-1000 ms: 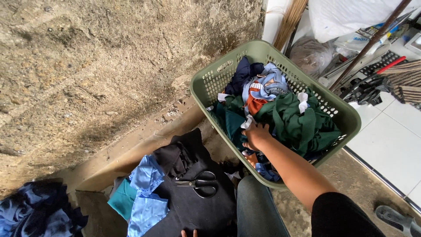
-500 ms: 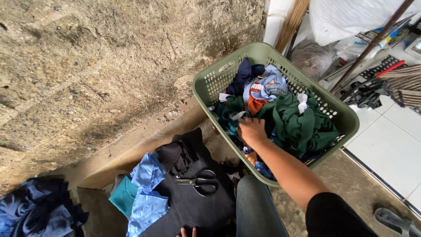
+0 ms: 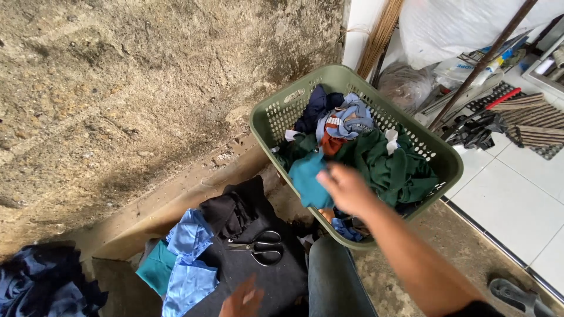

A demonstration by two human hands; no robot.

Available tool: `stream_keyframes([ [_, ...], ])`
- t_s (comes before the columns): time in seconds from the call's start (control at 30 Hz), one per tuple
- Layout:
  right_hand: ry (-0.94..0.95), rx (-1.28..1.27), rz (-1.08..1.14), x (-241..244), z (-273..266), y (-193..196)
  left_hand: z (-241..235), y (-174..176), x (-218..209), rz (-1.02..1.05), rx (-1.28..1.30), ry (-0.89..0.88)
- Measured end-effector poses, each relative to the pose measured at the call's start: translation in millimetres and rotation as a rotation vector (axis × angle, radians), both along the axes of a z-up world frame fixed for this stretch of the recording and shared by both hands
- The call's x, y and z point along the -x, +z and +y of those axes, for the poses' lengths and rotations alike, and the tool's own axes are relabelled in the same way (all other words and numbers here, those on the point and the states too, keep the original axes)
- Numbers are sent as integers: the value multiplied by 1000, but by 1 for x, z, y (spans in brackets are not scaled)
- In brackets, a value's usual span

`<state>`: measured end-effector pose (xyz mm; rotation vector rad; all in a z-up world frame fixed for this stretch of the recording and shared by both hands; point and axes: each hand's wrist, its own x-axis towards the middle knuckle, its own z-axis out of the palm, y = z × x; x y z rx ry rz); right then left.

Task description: Trimming green fabric scraps with scissors in a sewing factory environment.

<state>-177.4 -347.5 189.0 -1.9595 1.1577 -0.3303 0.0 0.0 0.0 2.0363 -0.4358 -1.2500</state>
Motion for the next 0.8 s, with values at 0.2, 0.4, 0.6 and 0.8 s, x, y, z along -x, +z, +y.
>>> stream_keyframes([
  [0.2, 579, 420, -345, -20, 107, -77, -97, 46, 32, 561, 692, 191],
  [0.4, 845, 45, -306, -10, 114, -48, -98, -8, 23, 45, 521, 397],
  [0.6, 544, 45, -219, 17, 69, -28, -66, 7, 3, 115, 586, 622],
  [0.8, -82, 185, -133, 40, 0, -16, -43, 89, -16, 687, 725, 970],
])
